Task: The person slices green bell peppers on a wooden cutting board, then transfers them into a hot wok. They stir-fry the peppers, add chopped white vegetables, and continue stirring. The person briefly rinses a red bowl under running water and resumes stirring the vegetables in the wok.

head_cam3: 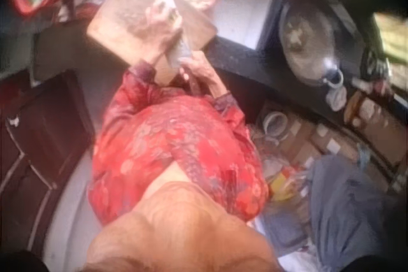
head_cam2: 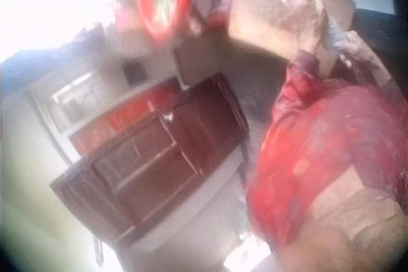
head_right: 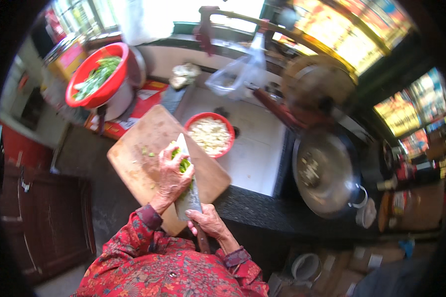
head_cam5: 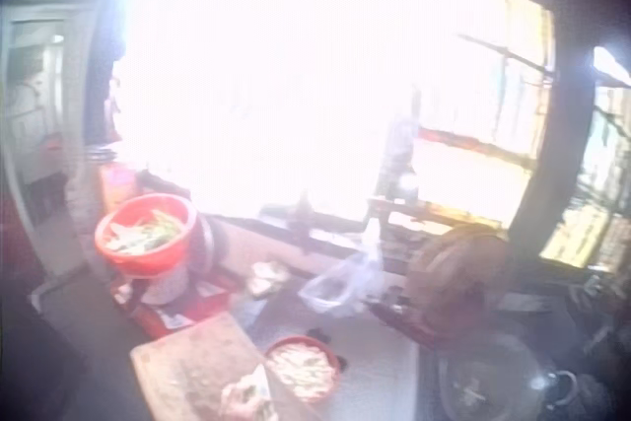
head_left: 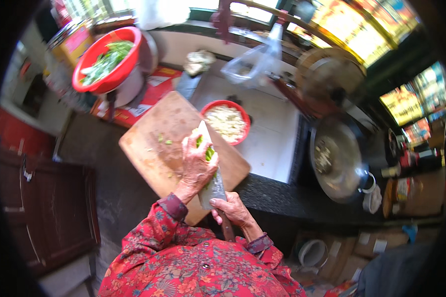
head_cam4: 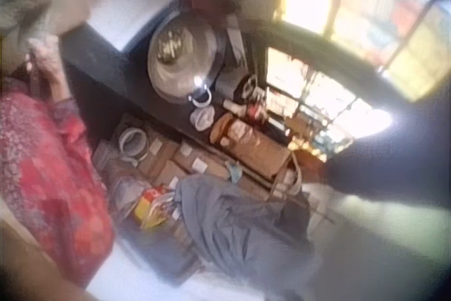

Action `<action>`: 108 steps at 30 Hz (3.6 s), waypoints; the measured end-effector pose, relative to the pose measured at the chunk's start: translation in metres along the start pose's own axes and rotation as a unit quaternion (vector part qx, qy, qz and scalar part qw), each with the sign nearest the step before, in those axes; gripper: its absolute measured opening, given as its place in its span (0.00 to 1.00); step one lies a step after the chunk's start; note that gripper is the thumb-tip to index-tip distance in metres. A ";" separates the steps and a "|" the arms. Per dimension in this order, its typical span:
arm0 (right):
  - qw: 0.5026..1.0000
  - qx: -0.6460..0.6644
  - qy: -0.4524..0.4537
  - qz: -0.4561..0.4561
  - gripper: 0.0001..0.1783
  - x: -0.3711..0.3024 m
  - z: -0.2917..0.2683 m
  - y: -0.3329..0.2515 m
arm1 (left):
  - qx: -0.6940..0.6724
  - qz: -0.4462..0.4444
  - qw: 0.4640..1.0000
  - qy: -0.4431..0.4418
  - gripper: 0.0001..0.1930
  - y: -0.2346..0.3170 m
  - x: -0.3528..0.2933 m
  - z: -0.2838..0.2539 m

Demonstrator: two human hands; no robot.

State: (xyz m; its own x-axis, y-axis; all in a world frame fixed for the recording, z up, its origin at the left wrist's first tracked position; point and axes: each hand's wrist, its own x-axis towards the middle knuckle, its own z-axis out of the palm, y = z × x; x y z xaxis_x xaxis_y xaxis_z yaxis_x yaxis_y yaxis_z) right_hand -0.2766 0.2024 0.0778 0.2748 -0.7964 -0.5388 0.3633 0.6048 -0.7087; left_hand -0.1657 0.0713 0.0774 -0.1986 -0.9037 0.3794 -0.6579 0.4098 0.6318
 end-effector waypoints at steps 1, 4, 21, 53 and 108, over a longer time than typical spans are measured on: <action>1.000 0.003 0.008 -0.027 0.09 -0.012 -0.007 -0.006 | -0.007 0.025 1.000 -0.010 0.13 0.016 0.005 0.006; 0.994 0.044 0.065 -0.072 0.08 -0.052 -0.029 -0.026 | -0.036 0.074 0.996 -0.026 0.13 0.076 0.021 0.031; 0.761 -0.301 0.568 -0.085 0.17 -0.195 -0.187 -0.118 | -0.218 0.123 0.950 -0.184 0.18 0.286 0.034 0.281; 0.971 -0.072 0.225 -0.028 0.09 -0.011 0.053 0.048 | -0.141 -0.134 0.977 -0.093 0.13 -0.179 0.015 -0.096; 0.652 -0.586 0.436 -0.203 0.19 0.063 0.050 0.024 | -0.041 0.044 0.987 -0.150 0.08 -0.179 0.041 -0.014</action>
State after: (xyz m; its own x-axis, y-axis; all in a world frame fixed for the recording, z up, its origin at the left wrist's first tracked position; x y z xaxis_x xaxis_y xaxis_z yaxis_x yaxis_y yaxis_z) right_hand -0.2065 0.1666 0.0494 -0.4286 -0.8968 0.1100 -0.8221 0.3366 -0.4592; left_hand -0.0459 -0.0375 -0.0107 -0.4674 -0.8549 0.2253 -0.5697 0.4861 0.6627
